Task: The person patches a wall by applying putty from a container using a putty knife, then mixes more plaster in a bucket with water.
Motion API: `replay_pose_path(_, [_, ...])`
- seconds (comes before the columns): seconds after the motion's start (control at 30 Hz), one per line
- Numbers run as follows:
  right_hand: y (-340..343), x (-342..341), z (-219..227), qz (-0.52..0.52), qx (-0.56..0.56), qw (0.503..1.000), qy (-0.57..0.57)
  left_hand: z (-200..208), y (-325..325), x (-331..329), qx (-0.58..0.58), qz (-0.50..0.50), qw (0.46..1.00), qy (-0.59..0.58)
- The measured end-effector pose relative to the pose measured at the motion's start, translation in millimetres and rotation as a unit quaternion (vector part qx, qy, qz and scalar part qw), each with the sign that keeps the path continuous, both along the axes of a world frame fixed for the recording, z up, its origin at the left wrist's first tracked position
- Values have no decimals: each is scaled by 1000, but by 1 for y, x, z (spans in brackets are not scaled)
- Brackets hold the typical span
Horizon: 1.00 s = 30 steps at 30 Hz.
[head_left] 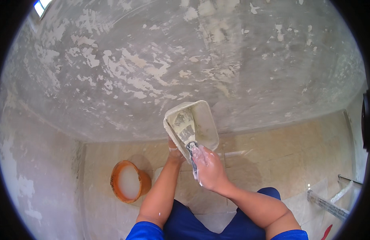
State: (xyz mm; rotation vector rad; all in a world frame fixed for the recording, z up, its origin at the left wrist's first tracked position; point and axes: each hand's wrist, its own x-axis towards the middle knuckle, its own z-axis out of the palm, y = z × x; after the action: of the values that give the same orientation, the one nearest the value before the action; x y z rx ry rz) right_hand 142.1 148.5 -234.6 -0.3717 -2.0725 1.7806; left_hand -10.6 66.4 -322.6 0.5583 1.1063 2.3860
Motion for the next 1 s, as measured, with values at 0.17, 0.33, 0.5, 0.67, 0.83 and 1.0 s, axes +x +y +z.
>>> replay_pose_path(0.17, [21, -2, 7, 67, -227, 968, -84, 15, 0, -10, -16, -57, 998, -12])
replay_pose_path(0.33, [30, -10, 1, 95, -367, 925, 26, 39, 7, -11, 50, 19, 992, -114])
replay_pose_path(0.5, [76, -20, -7, 55, -324, 944, 20, 50, 2, -11, 23, 47, 988, -147])
replay_pose_path(0.67, [137, -49, -35, -98, -68, 981, 155, 39, -4, -27, 78, 22, 986, -149])
replay_pose_path(0.83, [185, -83, -33, -231, 394, 863, 215, 43, -7, -27, 133, -1, 979, -154])
replay_pose_path(1.0, [213, -96, -44, -311, 481, 779, 254, 64, -20, -11, 124, -7, 979, -161])
